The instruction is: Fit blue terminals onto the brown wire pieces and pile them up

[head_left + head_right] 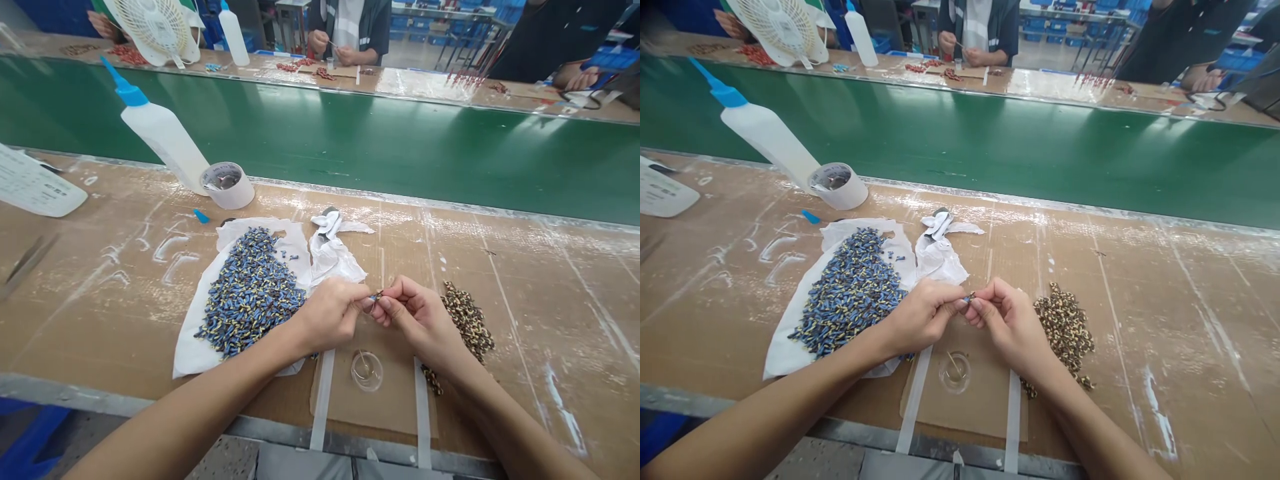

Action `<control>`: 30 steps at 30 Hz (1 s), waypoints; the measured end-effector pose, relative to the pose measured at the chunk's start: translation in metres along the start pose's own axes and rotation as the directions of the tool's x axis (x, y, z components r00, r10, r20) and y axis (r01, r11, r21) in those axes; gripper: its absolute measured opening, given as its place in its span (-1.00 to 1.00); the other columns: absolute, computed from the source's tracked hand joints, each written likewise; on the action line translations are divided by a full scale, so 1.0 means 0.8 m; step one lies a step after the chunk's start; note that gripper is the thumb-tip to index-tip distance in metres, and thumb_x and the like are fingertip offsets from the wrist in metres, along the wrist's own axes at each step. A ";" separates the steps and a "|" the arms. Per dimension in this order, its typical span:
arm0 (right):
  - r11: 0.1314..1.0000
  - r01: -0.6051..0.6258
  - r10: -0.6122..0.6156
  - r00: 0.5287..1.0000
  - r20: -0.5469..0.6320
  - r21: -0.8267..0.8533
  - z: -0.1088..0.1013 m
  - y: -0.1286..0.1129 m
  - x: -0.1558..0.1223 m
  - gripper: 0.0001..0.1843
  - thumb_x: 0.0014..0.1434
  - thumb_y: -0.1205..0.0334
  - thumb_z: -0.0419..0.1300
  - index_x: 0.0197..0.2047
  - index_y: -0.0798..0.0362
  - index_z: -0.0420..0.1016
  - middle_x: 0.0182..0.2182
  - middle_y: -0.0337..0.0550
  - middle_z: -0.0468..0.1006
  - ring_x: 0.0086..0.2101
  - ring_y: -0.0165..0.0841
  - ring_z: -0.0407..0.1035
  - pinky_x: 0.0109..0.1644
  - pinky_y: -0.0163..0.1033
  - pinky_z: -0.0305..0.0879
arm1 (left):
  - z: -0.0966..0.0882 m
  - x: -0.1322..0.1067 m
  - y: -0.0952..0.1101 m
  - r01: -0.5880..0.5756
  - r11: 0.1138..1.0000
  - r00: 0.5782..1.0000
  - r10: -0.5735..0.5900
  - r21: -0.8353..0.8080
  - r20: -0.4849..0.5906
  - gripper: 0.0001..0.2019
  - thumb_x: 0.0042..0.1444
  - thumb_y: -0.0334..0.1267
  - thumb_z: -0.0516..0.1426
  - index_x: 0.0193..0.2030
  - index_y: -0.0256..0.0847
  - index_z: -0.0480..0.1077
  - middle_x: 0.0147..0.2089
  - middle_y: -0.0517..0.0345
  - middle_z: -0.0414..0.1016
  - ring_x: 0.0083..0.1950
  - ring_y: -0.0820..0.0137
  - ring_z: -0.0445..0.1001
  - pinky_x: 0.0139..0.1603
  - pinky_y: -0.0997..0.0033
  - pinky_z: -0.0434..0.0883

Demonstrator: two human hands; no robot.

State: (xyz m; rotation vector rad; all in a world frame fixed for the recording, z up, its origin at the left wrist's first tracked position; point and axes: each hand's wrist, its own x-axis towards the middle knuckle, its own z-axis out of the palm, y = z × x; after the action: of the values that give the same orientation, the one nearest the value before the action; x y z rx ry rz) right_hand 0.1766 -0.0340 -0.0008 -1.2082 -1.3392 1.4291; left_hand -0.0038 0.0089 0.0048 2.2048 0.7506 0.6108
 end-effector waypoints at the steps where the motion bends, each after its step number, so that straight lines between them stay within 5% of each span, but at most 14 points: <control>1: 1.000 -0.001 0.001 1.000 0.004 0.003 0.001 0.001 0.000 -0.79 0.25 0.13 0.18 -0.36 0.07 0.37 -0.47 -0.16 0.53 -0.42 -0.38 0.45 -0.32 -0.28 0.42 | 0.001 0.000 0.000 0.001 1.000 1.000 -0.001 0.000 0.001 -0.77 0.09 -0.53 -0.03 -0.42 -0.26 0.40 -0.50 0.23 0.44 -0.48 0.50 0.35 -0.39 0.52 0.21; 16: 0.988 0.065 -0.068 0.997 -0.019 -0.142 0.008 0.016 -0.002 -0.80 0.30 0.23 0.09 -0.39 0.03 0.27 -0.52 -0.21 0.48 -0.50 -0.42 0.39 -0.41 -0.30 0.36 | 0.006 -0.001 -0.003 0.119 0.991 0.988 -0.125 0.066 0.087 -0.78 -0.04 -0.57 -0.02 -0.43 -0.26 0.40 -0.47 0.18 0.49 -0.43 0.42 0.43 -0.36 0.48 0.25; 30: 0.992 -0.071 0.073 0.997 -0.017 0.107 -0.013 0.000 0.016 -0.72 0.18 0.02 0.24 -0.27 0.09 0.42 -0.39 -0.09 0.61 -0.36 -0.37 0.52 -0.18 -0.20 0.50 | -0.002 0.006 -0.009 0.156 0.985 0.984 -0.162 0.071 0.080 -0.78 0.27 -0.40 -0.10 -0.40 -0.24 0.23 -0.49 0.25 0.29 -0.45 0.47 0.27 -0.40 0.51 0.20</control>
State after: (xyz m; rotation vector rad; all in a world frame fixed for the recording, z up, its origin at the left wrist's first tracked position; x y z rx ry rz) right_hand 0.1840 -0.0195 -0.0017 -1.2086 -1.2009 1.5153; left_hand -0.0037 0.0167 0.0010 2.1885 0.9024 0.4148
